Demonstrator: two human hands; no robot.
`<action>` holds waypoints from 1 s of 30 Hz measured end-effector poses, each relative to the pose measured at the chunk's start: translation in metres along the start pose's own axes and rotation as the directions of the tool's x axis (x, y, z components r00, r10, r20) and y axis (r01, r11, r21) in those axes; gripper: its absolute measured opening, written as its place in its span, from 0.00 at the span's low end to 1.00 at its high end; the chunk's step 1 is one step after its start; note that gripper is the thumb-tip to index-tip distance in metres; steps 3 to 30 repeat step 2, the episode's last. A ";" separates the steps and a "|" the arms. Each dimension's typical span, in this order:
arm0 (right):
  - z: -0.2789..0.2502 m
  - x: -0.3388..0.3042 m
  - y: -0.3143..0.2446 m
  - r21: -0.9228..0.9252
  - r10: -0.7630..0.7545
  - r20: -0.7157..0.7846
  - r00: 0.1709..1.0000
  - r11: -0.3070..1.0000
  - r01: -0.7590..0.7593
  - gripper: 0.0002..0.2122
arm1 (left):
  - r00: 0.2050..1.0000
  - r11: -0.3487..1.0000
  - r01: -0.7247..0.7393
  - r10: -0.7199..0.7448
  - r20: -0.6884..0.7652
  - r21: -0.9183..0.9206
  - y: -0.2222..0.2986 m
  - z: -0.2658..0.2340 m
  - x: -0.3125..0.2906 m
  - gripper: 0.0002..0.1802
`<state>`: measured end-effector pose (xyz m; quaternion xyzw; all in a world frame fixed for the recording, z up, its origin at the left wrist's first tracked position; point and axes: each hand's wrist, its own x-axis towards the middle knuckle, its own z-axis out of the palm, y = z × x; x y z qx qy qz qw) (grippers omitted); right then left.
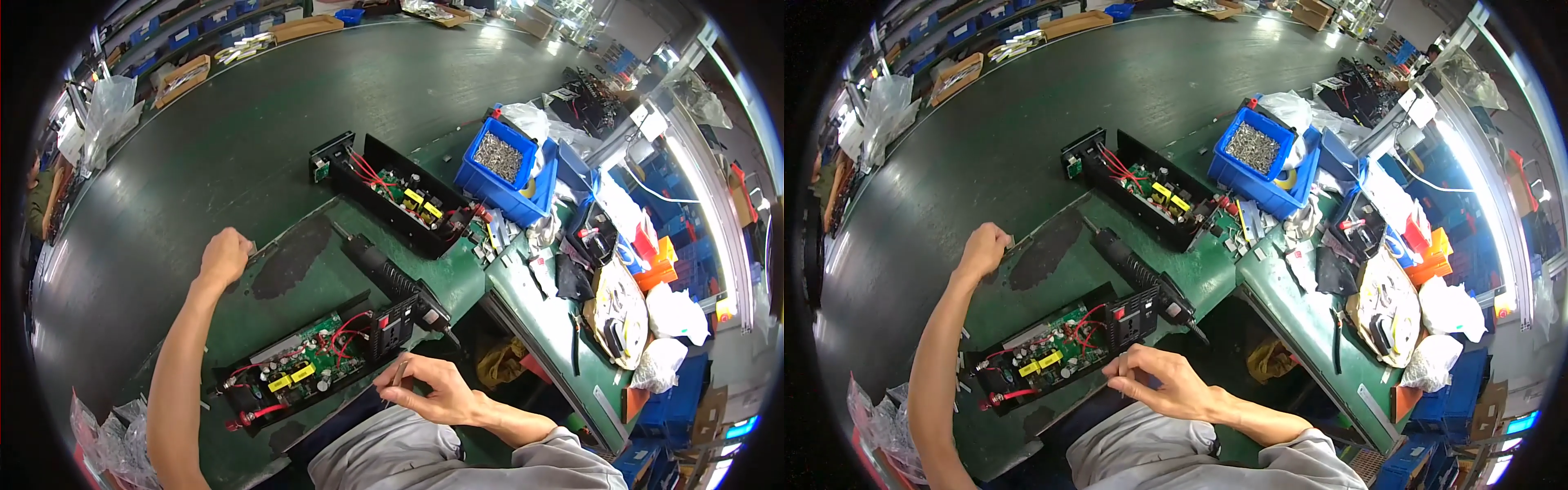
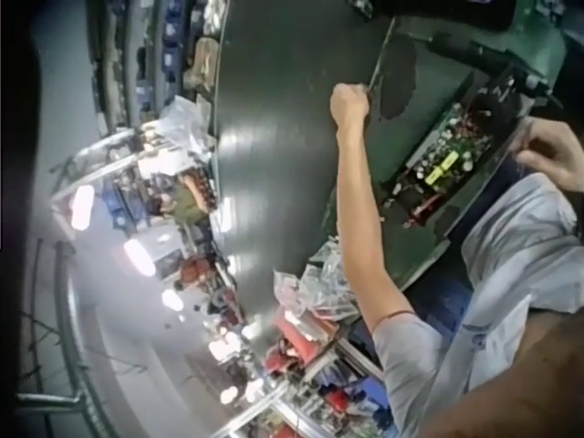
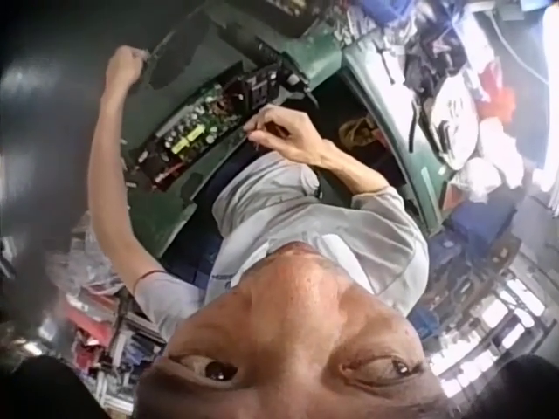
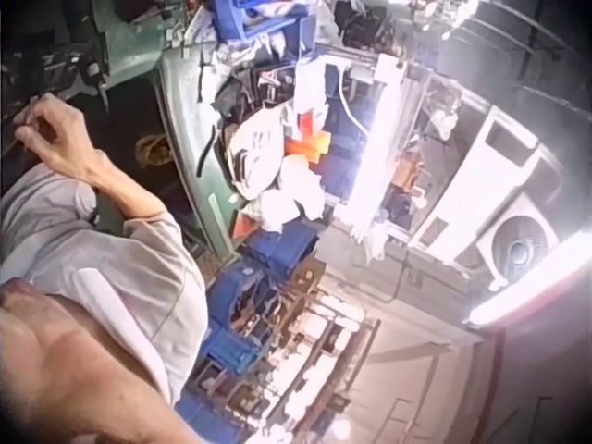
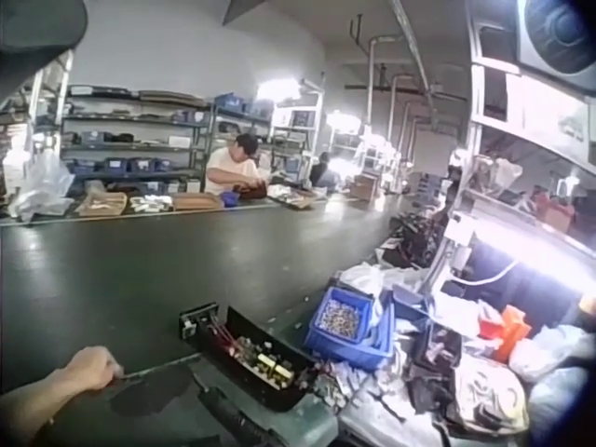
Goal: Assembling the internal circuit boards and external casing of an electronic power inverter using an electric screwdriver.
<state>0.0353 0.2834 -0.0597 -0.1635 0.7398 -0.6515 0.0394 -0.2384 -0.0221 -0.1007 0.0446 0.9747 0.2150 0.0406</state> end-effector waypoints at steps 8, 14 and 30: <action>-0.002 0.007 -0.003 -0.064 -0.135 0.029 0.990 0.988 0.137 0.06 | 1.000 0.960 -0.023 0.020 0.015 0.280 -0.014 0.010 0.000 0.24; -0.002 0.007 -0.003 -0.064 -0.135 0.029 0.990 0.988 0.137 0.06 | 1.000 0.960 -0.023 0.020 0.015 0.280 -0.014 0.010 0.000 0.24; -0.002 0.007 -0.003 -0.064 -0.135 0.029 0.990 0.988 0.137 0.06 | 1.000 0.960 -0.023 0.020 0.015 0.280 -0.014 0.010 0.000 0.24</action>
